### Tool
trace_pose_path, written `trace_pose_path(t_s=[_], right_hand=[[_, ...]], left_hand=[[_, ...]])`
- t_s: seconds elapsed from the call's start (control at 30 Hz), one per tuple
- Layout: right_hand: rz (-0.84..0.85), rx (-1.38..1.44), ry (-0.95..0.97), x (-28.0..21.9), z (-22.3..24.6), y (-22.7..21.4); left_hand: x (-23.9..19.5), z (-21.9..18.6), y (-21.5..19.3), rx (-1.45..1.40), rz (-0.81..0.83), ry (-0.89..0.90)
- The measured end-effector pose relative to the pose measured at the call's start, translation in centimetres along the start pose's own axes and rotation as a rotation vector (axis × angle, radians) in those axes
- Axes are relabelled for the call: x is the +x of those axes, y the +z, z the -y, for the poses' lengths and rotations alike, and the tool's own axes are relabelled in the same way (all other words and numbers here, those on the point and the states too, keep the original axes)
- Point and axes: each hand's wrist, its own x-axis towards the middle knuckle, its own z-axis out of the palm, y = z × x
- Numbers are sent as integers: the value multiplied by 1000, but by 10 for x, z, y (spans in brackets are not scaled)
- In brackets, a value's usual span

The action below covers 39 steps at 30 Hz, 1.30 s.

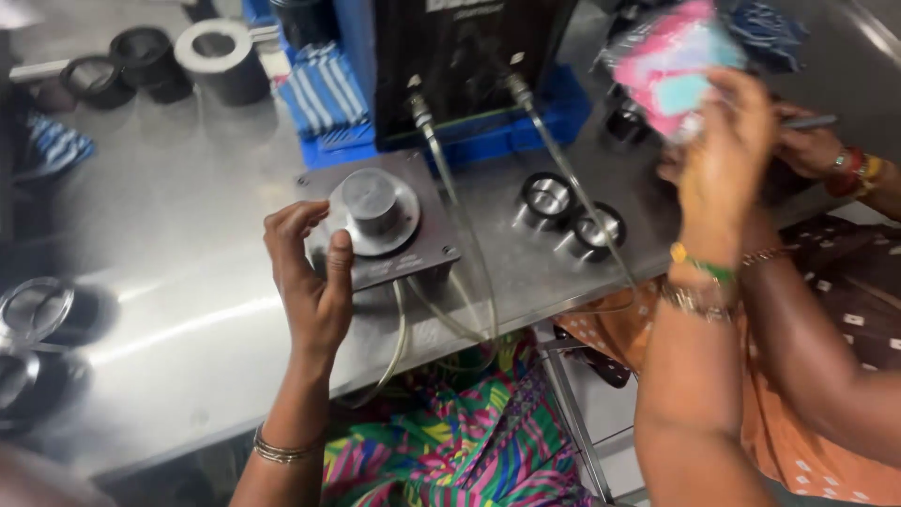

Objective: Inspecting and assembling metal cylindrical parts using a specialized testing machine at a industrial workstation.

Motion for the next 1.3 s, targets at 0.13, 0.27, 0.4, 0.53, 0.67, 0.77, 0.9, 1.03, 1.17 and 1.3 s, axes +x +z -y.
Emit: trace_pose_path(t_s=[0.13,0.27,0.4,0.53,0.67,0.77,0.9,1.03,1.17,1.3], right_hand=[[120,19,112,96,-123,-34],[92,50,247,138,-184,-19],[40,207,409,162,-221,7],[37,287,405,182,-236,39],[24,279,337,206,-260,66],[23,123,271,212,-279,73],[172,-193,184,217,-303,72],[395,-228,157,225,-312,83],[363,-1013,-76,206,-282,99],[155,-1171,-301,190,-247,85]], left_hand=[[-3,18,6,103,19,-90],[-24,44,5,184,39,-155],[-48,61,8,237,-35,-73],[-44,51,13,181,-57,-46],[-45,53,15,206,-95,-43],[-46,56,14,228,-113,-25],[-50,65,14,206,-143,-33],[-52,65,16,198,-165,-69],[-53,68,15,229,-138,-48],[-46,61,14,204,-116,-47]])
